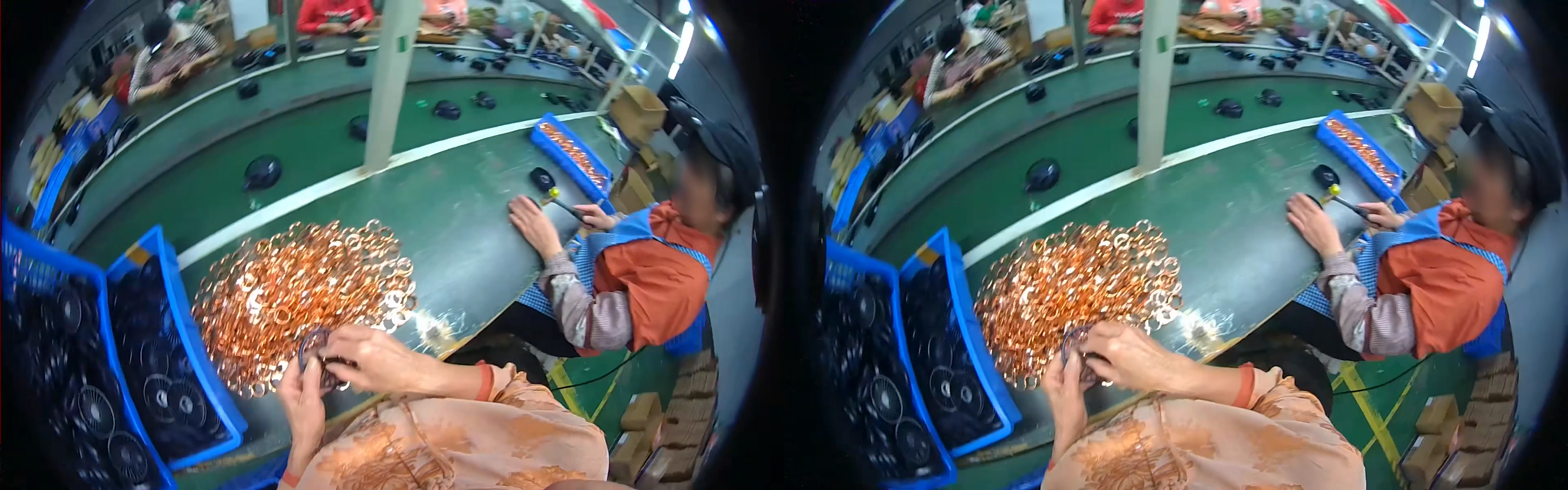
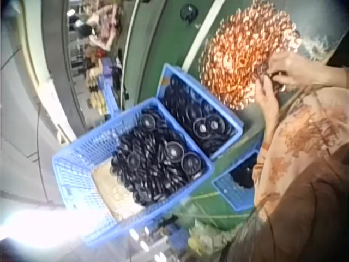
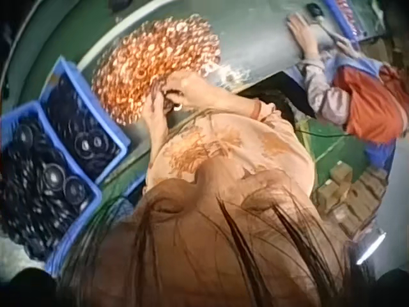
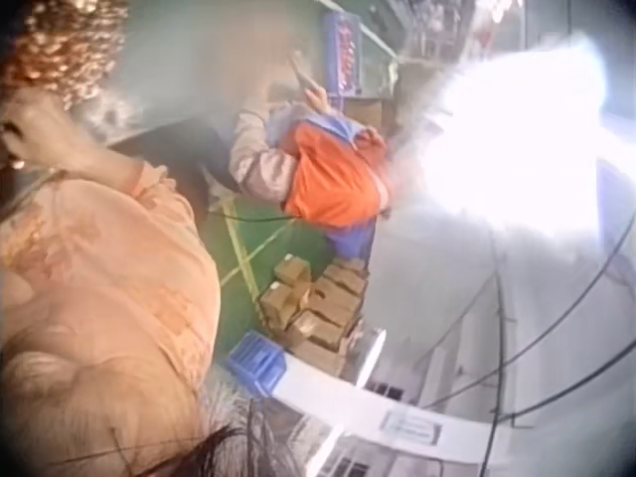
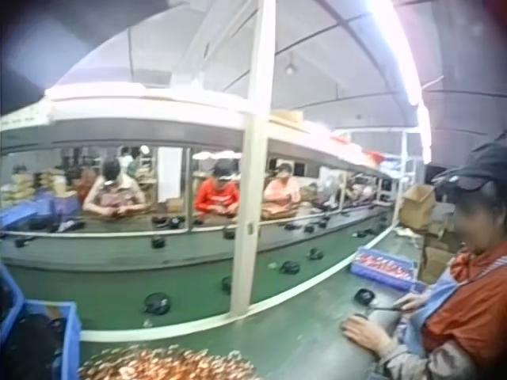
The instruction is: Assemble electronic fan components by placing copper rings onto plastic frames on an assembly line.
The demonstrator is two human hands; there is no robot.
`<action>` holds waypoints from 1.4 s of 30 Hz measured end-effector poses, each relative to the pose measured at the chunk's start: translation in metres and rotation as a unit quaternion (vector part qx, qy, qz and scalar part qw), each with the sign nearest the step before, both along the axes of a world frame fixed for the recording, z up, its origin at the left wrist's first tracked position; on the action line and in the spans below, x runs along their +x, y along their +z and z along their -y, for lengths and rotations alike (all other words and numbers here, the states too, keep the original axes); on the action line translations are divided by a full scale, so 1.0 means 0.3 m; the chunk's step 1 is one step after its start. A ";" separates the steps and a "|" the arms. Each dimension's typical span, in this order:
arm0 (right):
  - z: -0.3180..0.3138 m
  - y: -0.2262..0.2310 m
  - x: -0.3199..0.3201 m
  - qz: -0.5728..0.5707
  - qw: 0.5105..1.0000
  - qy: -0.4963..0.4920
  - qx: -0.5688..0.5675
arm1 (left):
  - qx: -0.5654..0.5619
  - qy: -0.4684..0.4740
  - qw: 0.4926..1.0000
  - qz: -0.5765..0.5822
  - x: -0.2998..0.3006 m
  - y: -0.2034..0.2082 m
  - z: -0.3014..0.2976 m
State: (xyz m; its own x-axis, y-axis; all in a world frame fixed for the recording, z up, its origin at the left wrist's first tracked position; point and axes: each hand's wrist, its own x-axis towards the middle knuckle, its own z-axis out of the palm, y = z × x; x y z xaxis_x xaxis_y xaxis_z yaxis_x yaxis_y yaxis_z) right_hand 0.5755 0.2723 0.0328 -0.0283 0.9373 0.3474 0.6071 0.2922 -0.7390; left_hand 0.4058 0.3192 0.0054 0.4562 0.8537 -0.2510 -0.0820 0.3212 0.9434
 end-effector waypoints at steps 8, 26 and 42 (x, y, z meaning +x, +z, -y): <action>0.026 -0.046 0.021 0.002 0.997 0.011 0.080 | -0.032 -0.028 0.997 0.061 0.007 0.011 -0.018; 0.110 -0.074 0.105 -0.501 0.851 -0.008 -0.156 | 0.067 -0.160 0.984 0.049 0.116 0.021 -0.021; -0.045 -0.156 0.719 0.397 0.816 -0.414 0.069 | 0.230 0.019 0.969 -0.089 -0.067 0.078 -0.086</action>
